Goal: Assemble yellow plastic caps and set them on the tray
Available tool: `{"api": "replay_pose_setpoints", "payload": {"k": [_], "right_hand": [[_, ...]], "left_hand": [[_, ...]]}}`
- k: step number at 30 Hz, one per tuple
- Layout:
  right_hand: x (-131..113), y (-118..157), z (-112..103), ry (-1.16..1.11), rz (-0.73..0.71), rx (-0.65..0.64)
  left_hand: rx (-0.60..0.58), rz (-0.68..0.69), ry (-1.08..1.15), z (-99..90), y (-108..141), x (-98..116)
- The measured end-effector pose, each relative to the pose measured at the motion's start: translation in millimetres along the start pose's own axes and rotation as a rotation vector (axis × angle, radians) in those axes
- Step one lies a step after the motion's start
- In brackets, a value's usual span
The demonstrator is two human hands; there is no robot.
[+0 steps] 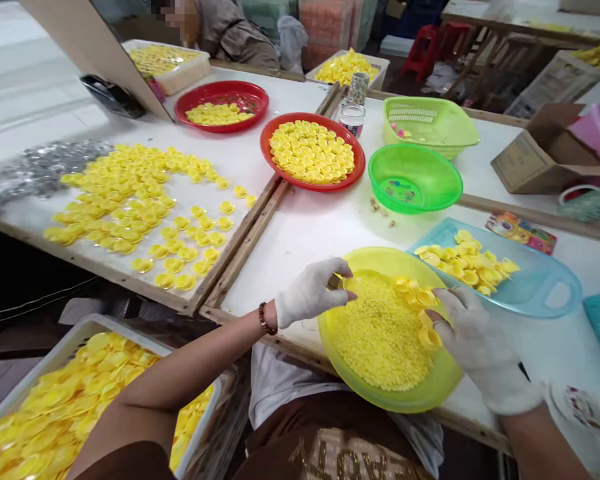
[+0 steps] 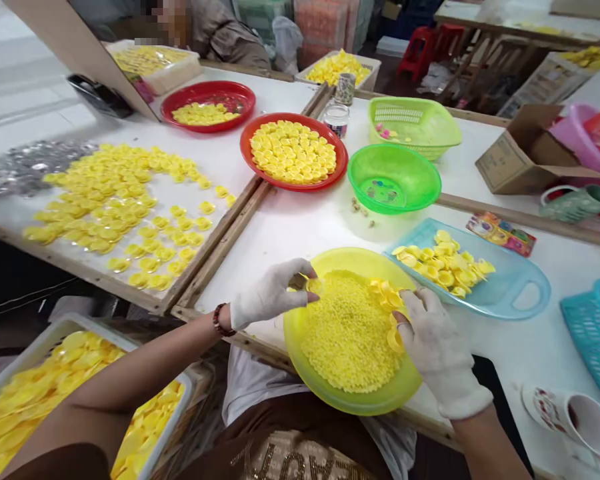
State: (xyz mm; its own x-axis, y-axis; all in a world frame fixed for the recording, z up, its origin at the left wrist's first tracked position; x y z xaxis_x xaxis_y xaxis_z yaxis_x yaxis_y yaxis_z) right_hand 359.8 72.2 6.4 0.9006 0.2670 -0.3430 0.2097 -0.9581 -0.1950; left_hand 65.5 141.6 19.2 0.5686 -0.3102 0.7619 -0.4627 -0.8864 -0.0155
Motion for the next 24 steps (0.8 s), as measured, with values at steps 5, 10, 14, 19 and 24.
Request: {"api": "replay_pose_setpoints", "payload": {"k": [5,10,14,19,24], "right_hand": [[2,-16,13,0.144,-0.027,-0.089],[-30,-22,8,-0.18,-0.086,-0.122],[-87,-39,0,-0.454,-0.147,-0.107],[-136,-70,8,-0.734,0.005,-0.143],[-122,-66,32,-1.05,0.239,-0.407]], "left_hand": [[0.413,-0.097,-0.165,-80.2,18,-51],[0.402,-0.141,-0.056,-92.9,42,-75],[0.321,-0.03,0.042,-64.9,50,-55],[0.336,0.171,-0.124,-28.0,45,-16],[0.26,0.239,-0.109,10.4,36,4]]}}
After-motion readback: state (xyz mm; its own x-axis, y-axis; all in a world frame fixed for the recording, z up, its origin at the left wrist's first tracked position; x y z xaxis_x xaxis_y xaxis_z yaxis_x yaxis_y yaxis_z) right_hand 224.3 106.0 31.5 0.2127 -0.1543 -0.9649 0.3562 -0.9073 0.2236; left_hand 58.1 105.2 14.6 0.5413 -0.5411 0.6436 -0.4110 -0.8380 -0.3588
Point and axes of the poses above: each hand's wrist, its own y-axis away from the middle knuckle, its own z-axis out of the palm, x = y × z, the point moved 4 cm from there along -y, towards the middle knuckle, and after that the axes turned 15 degrees about -y, right-handed, at the moved point
